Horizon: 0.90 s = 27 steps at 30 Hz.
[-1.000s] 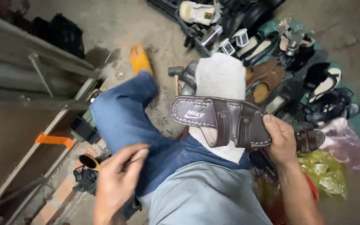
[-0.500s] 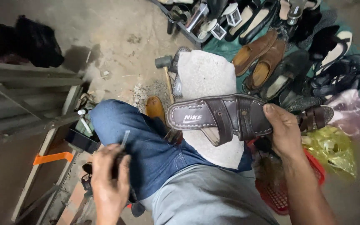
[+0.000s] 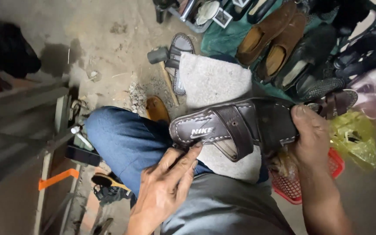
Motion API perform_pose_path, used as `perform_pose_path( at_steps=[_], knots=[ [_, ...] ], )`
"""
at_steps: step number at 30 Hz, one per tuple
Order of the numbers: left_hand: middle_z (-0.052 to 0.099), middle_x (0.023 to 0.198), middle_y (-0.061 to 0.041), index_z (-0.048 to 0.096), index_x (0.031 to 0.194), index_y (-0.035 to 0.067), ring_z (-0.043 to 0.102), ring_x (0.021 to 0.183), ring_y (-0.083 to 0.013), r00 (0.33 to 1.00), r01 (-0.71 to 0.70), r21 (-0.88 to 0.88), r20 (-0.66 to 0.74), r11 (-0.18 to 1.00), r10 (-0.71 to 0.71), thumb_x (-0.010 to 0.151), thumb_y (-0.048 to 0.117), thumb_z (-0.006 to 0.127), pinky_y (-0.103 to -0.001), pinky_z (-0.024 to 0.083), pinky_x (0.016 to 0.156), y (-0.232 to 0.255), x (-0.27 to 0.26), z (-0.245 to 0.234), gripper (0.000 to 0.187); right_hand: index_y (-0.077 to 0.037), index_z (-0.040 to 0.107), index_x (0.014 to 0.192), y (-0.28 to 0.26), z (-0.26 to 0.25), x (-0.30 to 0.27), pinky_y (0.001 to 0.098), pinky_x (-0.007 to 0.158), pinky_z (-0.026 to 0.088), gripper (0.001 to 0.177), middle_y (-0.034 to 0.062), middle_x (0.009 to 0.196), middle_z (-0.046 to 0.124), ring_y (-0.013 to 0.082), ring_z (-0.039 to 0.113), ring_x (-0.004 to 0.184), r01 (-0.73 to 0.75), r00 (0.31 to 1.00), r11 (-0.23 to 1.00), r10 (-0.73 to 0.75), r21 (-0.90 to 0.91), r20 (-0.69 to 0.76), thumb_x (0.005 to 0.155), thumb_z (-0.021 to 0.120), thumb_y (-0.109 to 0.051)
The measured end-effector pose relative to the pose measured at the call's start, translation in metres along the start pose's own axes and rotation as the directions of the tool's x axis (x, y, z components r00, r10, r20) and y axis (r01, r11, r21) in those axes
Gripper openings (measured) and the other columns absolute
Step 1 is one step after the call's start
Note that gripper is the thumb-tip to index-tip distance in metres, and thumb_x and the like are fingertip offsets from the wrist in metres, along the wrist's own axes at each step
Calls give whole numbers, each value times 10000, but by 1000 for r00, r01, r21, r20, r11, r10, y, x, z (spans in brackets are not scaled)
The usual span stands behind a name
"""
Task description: Hand-stitching the sole of a brown sandal using a needle and thread to repair it.
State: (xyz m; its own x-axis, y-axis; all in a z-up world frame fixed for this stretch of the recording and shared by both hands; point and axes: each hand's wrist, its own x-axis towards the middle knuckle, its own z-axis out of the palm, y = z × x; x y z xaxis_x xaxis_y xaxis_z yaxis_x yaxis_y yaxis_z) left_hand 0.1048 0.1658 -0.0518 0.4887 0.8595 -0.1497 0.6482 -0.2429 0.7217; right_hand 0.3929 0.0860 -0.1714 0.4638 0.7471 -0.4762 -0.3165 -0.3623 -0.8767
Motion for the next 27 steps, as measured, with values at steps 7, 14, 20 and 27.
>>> perform_pose_path(
  at_steps=[7,14,20,27],
  knots=[
    [654,940,-51,728,1239,82,534,436,-151,1000,-29,65,9,997,28,858,42,711,-294,494,405,0,19,12,383,-85,608,928,-21,-3,9,193,741,367,213,-42,883,544,43,448,792,-37,999,998,37,-42,0,1089,550,-212],
    [610,870,-49,720,1258,51,491,434,-117,1000,-4,77,10,997,3,861,25,690,-275,458,374,4,21,17,399,3,659,1123,-2,-10,-1,222,826,468,232,40,985,676,111,580,833,-57,998,997,57,61,16,936,621,-130],
    [569,857,-62,719,1264,41,482,420,-121,999,-14,164,-46,986,22,893,55,682,-277,438,348,-1,14,23,373,-5,675,1066,-2,6,-1,221,829,488,138,48,997,695,107,606,836,-73,997,986,73,151,10,981,614,-95],
    [576,881,-87,714,1267,14,483,408,-144,993,-49,202,-97,978,70,890,36,696,-291,420,339,-1,14,23,378,-7,675,1101,3,7,-5,206,834,499,149,43,1025,696,94,608,853,-53,998,991,55,125,-10,993,617,-93]
  ],
)
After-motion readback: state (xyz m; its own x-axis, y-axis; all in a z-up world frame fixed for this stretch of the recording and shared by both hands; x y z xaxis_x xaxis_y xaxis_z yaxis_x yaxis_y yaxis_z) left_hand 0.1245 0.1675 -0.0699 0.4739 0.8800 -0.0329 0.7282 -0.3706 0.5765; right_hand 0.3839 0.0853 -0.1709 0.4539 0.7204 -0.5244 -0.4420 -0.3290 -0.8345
